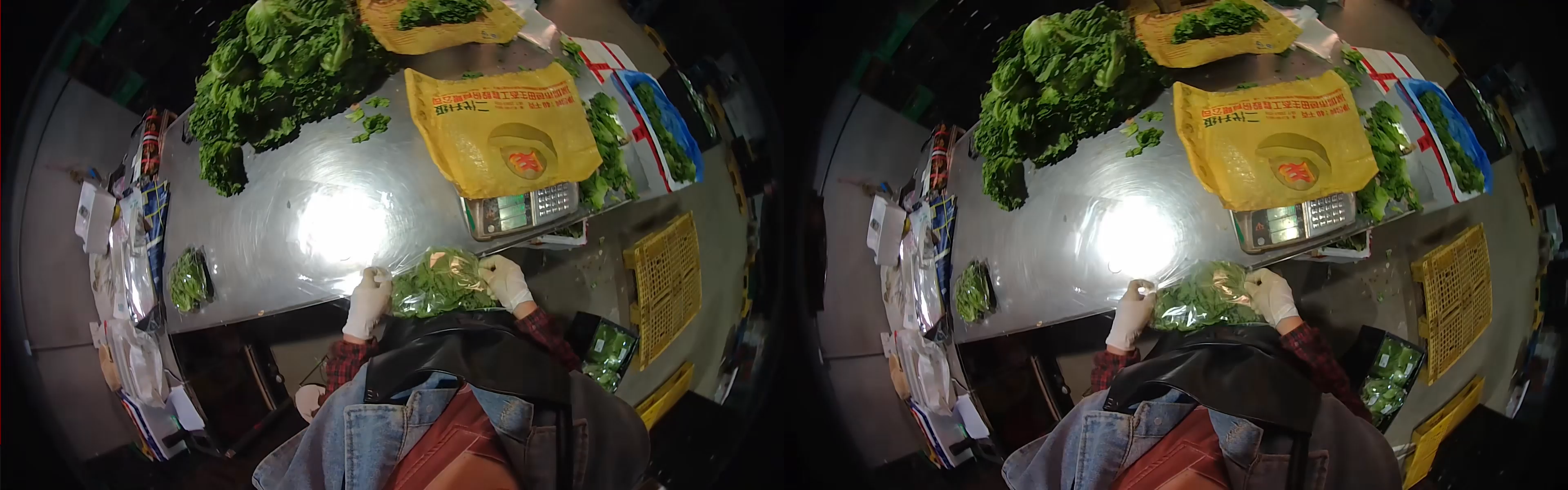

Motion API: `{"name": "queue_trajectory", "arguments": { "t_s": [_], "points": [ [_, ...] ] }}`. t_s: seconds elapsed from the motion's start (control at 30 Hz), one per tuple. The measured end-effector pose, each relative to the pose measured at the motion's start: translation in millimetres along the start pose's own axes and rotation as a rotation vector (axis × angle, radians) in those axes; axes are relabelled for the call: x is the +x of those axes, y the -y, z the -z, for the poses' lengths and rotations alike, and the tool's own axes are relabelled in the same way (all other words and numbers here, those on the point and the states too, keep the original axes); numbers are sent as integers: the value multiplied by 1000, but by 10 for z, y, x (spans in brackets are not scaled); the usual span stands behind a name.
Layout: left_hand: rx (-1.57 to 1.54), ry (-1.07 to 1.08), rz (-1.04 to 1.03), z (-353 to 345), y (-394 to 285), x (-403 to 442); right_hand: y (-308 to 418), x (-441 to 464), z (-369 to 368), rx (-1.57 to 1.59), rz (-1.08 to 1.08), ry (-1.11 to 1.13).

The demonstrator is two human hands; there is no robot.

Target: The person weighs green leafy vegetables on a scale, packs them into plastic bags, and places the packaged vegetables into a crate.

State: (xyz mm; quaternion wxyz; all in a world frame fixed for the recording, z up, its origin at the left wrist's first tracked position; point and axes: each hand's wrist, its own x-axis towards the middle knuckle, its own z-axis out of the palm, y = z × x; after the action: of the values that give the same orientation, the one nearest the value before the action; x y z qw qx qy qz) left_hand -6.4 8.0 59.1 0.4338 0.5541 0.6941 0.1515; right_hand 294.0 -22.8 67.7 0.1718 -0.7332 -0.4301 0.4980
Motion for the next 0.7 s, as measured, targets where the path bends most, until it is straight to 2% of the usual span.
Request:
{"name": "queue_trajectory", "arguments": {
  "t_s": [0.07,0.1,0.2,0.23,0.27,0.3,0.33,0.37,0.4,0.47,0.5,0.53,0.6,0.63,0.7],
  "points": [
    [-111,-77,-231,-12,-40,-136,94,-165,13,-336,221,-113],
    [-99,-60,-245,1,16,-162,66,-142,-44,-320,208,-128],
    [156,253,-962,128,135,81,-203,246,-150,664,30,563],
    [210,261,-887,140,121,123,-351,331,-66,1021,20,734],
    [267,275,-822,101,124,73,-473,389,-95,915,142,679],
    [267,365,-926,21,144,31,-315,303,-30,800,246,606],
    [0,354,-827,-99,188,-5,-251,90,19,1077,141,626],
    [-248,361,-681,-225,233,-20,-411,215,-39,1113,229,684],
    [-463,366,-492,-319,251,-2,-555,392,-212,1170,289,610],
    [-214,297,-828,-306,241,197,-758,417,-222,1261,377,484],
    [-197,350,-859,-381,198,321,-803,361,-122,726,504,199],
    [-349,302,-596,-487,188,422,-852,279,-2,178,560,-67],
    [-598,172,-38,-699,116,539,-1084,72,193,356,536,-135],
    [-568,201,-52,-860,-169,481,-1230,-58,297,509,526,-170],
    [-569,527,-1,-1411,-1049,110,-1638,-272,525,797,484,-214]
  ]
}}
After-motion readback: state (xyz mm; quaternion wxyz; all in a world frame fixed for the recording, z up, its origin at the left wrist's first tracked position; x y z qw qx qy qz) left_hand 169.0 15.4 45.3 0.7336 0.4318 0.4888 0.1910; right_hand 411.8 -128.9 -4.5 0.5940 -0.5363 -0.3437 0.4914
